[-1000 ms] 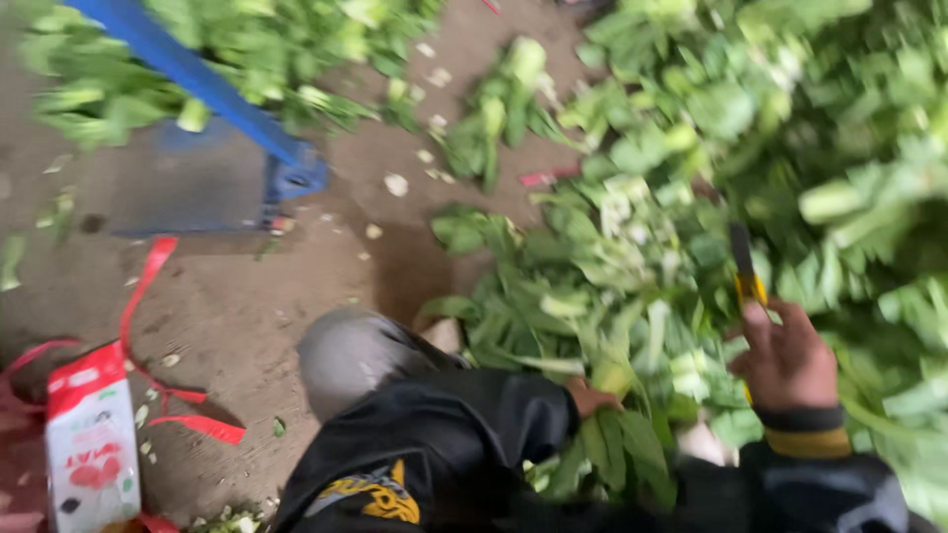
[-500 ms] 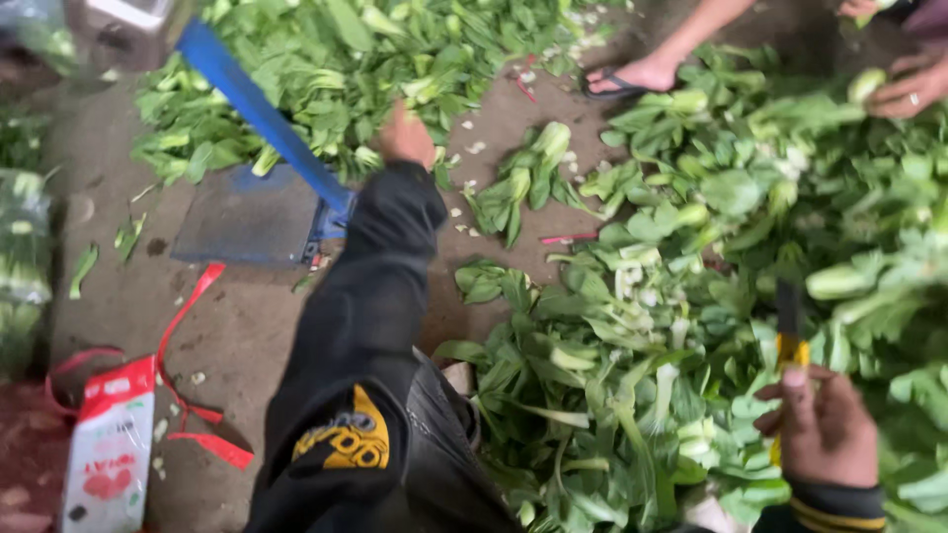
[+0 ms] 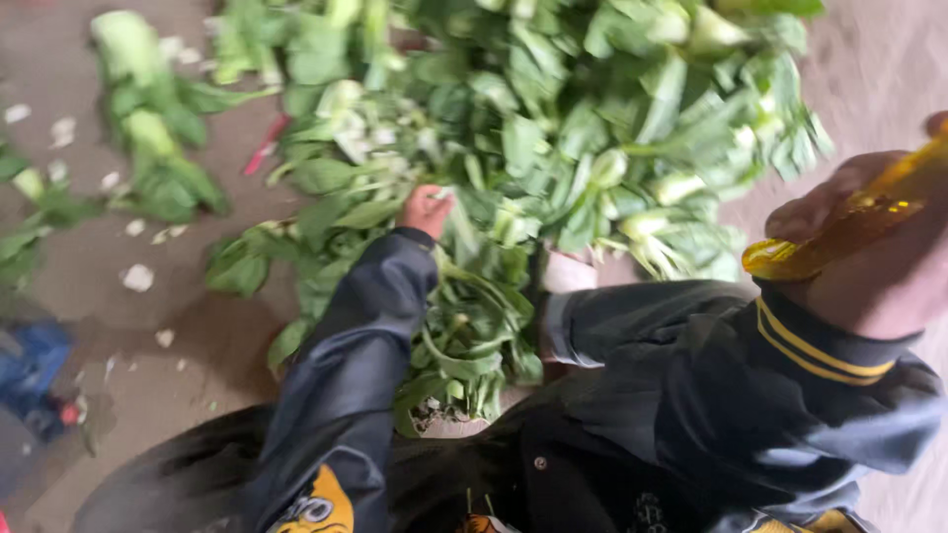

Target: The person sits on the floor and trims the base of leafy green vegetables using a small knife. They pick each vegetable from a large pile, cut the root end, and place the trimmed piece aside. A second person is also trimming vegetables nearby.

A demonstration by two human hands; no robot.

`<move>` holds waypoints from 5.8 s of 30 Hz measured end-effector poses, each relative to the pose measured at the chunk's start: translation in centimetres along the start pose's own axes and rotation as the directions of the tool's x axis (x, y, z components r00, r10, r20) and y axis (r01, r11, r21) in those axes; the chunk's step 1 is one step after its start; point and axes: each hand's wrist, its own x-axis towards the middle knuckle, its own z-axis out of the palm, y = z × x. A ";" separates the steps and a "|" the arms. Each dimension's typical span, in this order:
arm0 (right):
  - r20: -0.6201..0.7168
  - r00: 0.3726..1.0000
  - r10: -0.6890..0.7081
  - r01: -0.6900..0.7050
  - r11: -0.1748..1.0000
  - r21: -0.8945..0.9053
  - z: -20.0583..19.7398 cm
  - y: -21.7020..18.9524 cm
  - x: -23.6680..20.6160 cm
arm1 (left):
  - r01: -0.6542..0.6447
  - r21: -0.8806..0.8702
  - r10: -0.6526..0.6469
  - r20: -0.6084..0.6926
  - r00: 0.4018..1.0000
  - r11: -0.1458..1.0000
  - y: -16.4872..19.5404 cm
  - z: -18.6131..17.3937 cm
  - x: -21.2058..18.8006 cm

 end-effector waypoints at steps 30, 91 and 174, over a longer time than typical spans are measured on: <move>0.018 0.987 0.162 -0.162 0.971 0.178 -5.6 -2.1 -2.0 | -0.682 0.721 0.479 0.645 0.595 -0.123 7.2 15.1 14.1; 0.786 0.592 0.179 0.260 0.881 -0.396 24.3 9.1 -7.7 | 0.353 -0.936 0.393 0.324 0.861 -0.002 19.7 -21.9 -13.9; 0.906 0.396 0.146 0.892 0.172 -0.418 24.0 6.3 -6.5 | -0.473 -0.117 0.473 -0.032 0.880 0.873 23.4 -23.1 -16.6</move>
